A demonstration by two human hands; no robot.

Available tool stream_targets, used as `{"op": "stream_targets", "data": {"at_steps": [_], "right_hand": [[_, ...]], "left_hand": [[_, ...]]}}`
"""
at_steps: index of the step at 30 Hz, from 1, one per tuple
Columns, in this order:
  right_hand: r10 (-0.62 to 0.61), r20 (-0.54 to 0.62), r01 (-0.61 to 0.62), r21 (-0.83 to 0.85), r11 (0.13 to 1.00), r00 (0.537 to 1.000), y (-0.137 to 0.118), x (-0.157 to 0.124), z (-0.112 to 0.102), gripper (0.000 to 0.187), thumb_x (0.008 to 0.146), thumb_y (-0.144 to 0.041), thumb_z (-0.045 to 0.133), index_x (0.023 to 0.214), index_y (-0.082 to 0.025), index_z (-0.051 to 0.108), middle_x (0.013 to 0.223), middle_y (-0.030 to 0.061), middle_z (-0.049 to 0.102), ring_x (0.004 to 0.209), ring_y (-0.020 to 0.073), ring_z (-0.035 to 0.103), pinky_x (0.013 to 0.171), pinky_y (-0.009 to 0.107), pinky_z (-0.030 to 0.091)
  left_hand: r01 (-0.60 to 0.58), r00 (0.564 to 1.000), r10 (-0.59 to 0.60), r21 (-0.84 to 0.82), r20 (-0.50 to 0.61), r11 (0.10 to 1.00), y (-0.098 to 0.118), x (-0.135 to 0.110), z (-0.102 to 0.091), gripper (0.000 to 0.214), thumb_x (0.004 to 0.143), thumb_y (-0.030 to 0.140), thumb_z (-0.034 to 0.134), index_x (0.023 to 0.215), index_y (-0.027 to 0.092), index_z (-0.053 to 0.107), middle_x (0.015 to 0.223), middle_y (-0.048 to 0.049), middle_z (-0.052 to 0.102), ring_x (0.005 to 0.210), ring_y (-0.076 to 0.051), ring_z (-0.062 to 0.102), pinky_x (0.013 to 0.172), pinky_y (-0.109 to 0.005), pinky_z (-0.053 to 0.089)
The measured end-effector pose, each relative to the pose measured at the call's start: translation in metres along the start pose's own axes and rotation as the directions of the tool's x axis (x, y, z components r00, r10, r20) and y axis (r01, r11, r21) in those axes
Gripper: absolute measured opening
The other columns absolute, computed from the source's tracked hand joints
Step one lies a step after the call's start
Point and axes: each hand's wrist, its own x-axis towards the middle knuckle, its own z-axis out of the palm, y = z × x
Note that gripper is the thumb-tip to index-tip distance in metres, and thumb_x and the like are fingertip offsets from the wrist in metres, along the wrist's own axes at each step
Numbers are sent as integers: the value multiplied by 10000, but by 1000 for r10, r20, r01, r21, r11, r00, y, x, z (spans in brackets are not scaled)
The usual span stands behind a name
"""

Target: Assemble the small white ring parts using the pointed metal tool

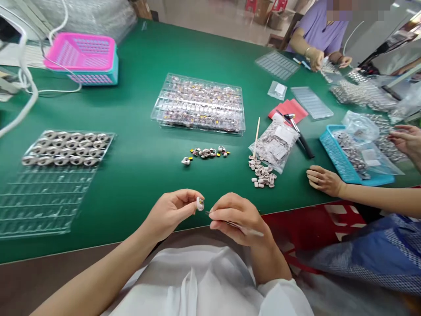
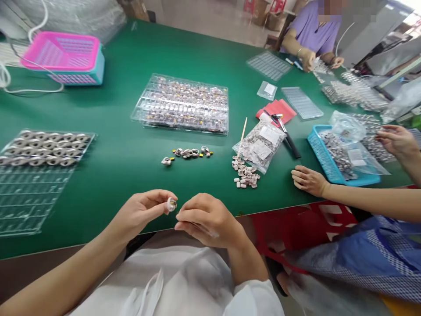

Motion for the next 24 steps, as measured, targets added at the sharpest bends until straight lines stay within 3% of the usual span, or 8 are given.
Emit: {"op": "stream_targets", "data": {"at_steps": [4,6,8,11,13,15,20,24], "right_hand": [[238,-178,-245,-19,969,955,0,-27,-25,158,967,-209,556,1039,-232,695,1097,96,724,991,214,698,867,384,588],[290,-360,-369,-174,913,887,6,-42,-45,224,976,-179,507,1078,-237,699,1133,94,715,1077,233,679,930,422,567],[257,-515,-461,-318,829,818,20,-52,-64,227,975,-193,499,1100,-232,683,1140,98,701,1053,234,680,845,392,590],[289,-493,-549,-544,634,821,46,-54,-79,241,976,-214,471,1104,-207,675,1037,102,697,971,228,673,850,381,565],[363,-431,-564,-646,515,826,62,-48,-78,242,969,-212,458,1061,-174,679,980,107,683,916,224,659,841,366,548],[442,-411,-584,-710,394,797,73,-39,-72,195,949,-232,506,978,-157,684,950,110,667,883,223,645,816,345,535],[482,-456,-602,-773,202,748,87,-22,-59,127,890,-248,611,818,-160,668,881,104,654,809,228,619,699,314,494],[507,-481,-612,-782,121,715,89,-19,-56,89,885,-209,598,840,-174,666,917,87,654,820,208,618,652,281,465]], "left_hand": [[-18,999,20,36,-47,999,-2,6,-2,142,724,276,774,800,158,753,736,-37,718,662,-135,610,645,-226,503],[-27,998,29,47,-61,999,-4,9,-3,136,718,272,770,794,162,752,738,-34,721,663,-133,613,654,-223,508],[-28,998,32,59,-62,998,-5,12,-3,129,717,272,762,787,165,748,742,-32,722,672,-133,620,670,-220,513],[-29,999,32,72,-39,997,-6,18,3,135,721,284,749,788,168,740,752,-32,726,697,-141,636,695,-221,521],[-33,999,35,86,-15,996,-5,22,9,150,727,304,739,793,170,737,760,-35,729,711,-151,645,704,-227,524],[-38,999,37,116,11,993,-6,23,13,173,735,335,733,794,172,736,764,-41,733,717,-161,651,712,-235,526],[-36,999,34,226,9,974,-15,22,3,278,750,443,743,854,186,755,803,-58,747,743,-192,666,714,-247,524],[-16,1000,14,260,7,966,-23,23,-10,344,744,515,748,891,204,768,835,-66,748,735,-199,654,668,-242,522]]}}
